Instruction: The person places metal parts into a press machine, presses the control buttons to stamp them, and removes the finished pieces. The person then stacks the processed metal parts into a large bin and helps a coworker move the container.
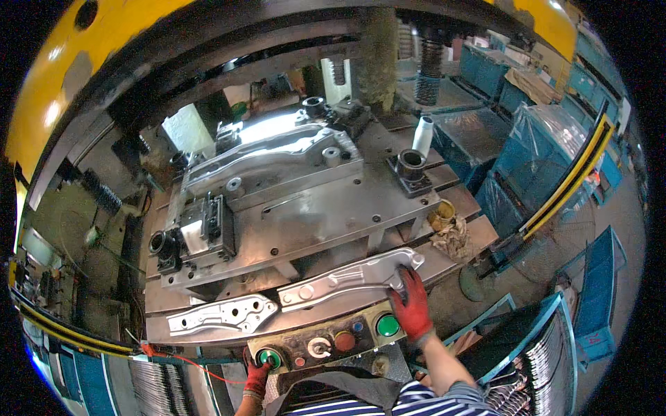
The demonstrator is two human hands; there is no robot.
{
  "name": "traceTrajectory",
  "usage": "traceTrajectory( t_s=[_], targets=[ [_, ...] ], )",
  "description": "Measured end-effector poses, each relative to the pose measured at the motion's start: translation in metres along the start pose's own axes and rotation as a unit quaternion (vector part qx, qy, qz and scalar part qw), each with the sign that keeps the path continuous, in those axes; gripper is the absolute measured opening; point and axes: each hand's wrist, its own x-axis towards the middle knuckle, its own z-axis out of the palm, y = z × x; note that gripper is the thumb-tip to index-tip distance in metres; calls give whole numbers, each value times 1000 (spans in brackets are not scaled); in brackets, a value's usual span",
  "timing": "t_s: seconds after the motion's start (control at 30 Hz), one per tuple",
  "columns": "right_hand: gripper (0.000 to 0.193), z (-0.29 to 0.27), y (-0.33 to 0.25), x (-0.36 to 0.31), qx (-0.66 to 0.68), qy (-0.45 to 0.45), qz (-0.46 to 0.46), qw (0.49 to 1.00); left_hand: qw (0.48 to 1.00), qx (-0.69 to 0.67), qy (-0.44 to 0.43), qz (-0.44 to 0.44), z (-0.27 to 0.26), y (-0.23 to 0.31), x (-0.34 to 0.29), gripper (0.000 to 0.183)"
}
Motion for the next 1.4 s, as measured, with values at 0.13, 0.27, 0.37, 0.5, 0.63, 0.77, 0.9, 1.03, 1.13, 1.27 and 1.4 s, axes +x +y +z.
traceTrajectory(
  t_s=[0.13,0.27,0.37,0.5,0.63,0.77,0.9,1.03,1.13,1.27,1.4],
  targets=[
    [85,51,119,-99,15,-257,390,884,999,26,-17,-11,-8,-6,8,74],
    [61,96,173,-128,-30,-129,226,965,999,4,9,39,-3,-11,9,85],
    [86,85,172,-117,12,-252,289,923,994,-111,22,-5,4,-6,4,91],
    [71,66,139,-101,46,-242,205,947,993,71,88,-41,7,9,-5,86],
    [64,53,111,-91,32,-214,295,931,989,84,101,-71,10,14,-11,67],
    [58,42,96,-86,107,-188,274,937,997,-1,72,12,11,14,-12,68],
    [60,42,99,-86,101,-225,288,925,996,41,76,6,11,20,-15,72],
    [62,57,121,-94,39,-243,276,929,995,30,86,-43,10,14,-14,79],
    [65,67,134,-100,11,-205,266,942,995,19,80,-56,8,-3,-1,81],
    [71,49,125,-87,-30,-299,231,925,997,0,79,-20,0,-25,11,87],
    [59,16,70,-41,-135,-307,50,941,998,-63,24,-5,0,-29,6,89]
  ],
)
